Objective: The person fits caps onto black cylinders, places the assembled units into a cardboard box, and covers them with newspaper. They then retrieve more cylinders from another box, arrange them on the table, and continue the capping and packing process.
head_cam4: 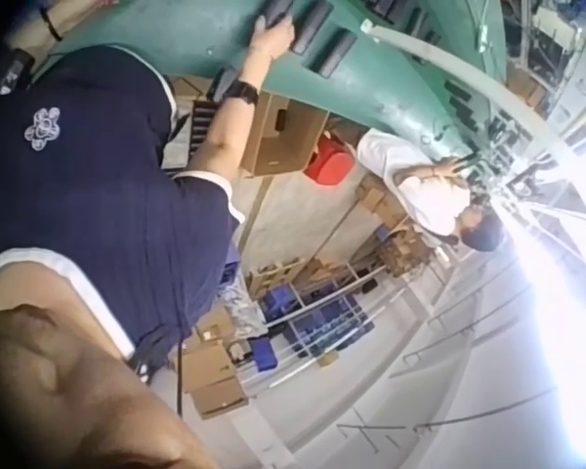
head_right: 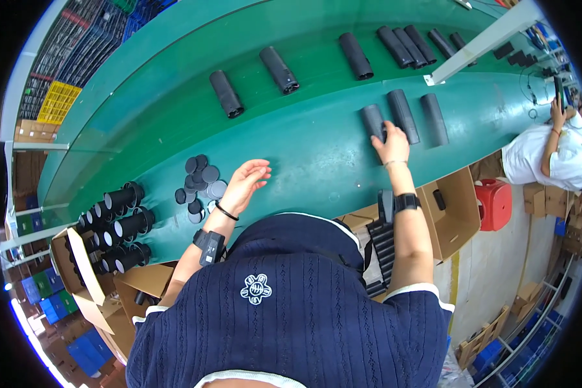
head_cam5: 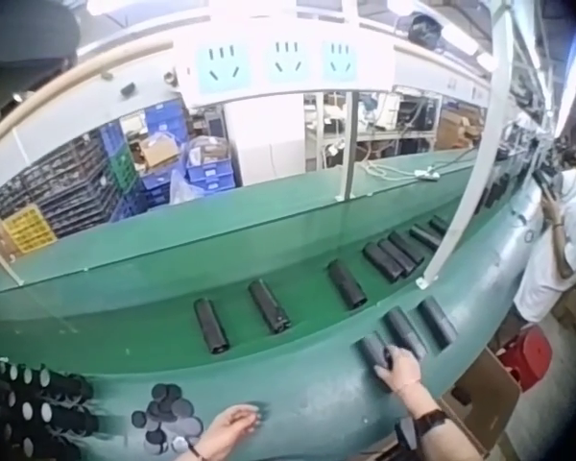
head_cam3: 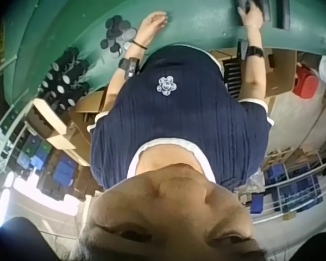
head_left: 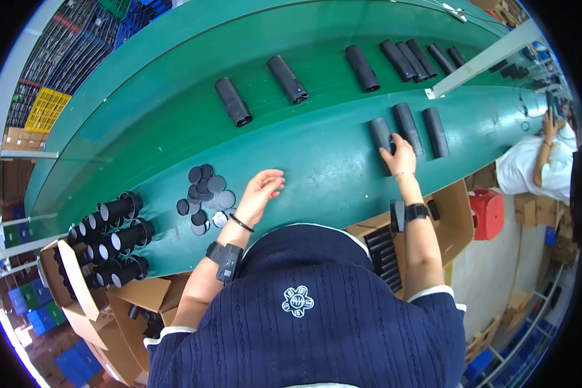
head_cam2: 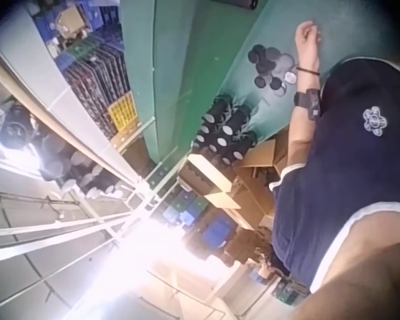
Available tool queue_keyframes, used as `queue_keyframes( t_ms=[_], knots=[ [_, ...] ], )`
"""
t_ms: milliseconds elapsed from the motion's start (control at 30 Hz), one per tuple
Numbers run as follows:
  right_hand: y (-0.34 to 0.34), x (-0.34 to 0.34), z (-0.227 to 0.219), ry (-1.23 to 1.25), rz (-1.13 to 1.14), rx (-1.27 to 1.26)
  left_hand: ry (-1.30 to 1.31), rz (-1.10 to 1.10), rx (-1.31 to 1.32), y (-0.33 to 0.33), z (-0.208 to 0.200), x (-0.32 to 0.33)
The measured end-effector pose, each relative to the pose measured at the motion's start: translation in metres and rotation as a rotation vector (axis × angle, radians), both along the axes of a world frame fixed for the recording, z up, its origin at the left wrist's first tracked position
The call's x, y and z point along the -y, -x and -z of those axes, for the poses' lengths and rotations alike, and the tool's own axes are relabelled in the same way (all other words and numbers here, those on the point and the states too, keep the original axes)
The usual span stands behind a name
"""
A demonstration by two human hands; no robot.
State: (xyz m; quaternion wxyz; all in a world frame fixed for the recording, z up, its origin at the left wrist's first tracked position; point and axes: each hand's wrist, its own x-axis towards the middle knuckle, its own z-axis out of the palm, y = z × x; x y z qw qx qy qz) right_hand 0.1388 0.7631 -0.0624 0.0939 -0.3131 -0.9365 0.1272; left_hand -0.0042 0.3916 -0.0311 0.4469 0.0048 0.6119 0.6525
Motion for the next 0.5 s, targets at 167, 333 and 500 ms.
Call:
queue_keyframes(
  t_ms=[167,333,500],
  knots=[
    [0.031,0.119,-0.039,0.777,-0.391,-0.327,-0.163,0.018,-0.238,-0.013,-0.010,-0.035],
    [0.038,0.165,-0.035,1.132,-0.505,-0.401,-0.165,0.185,-0.539,-0.010,-0.019,-0.025],
    [0.053,0.178,-0.062,1.391,-0.536,-0.272,-0.125,0.245,-0.823,-0.012,-0.009,-0.008]
  ],
)
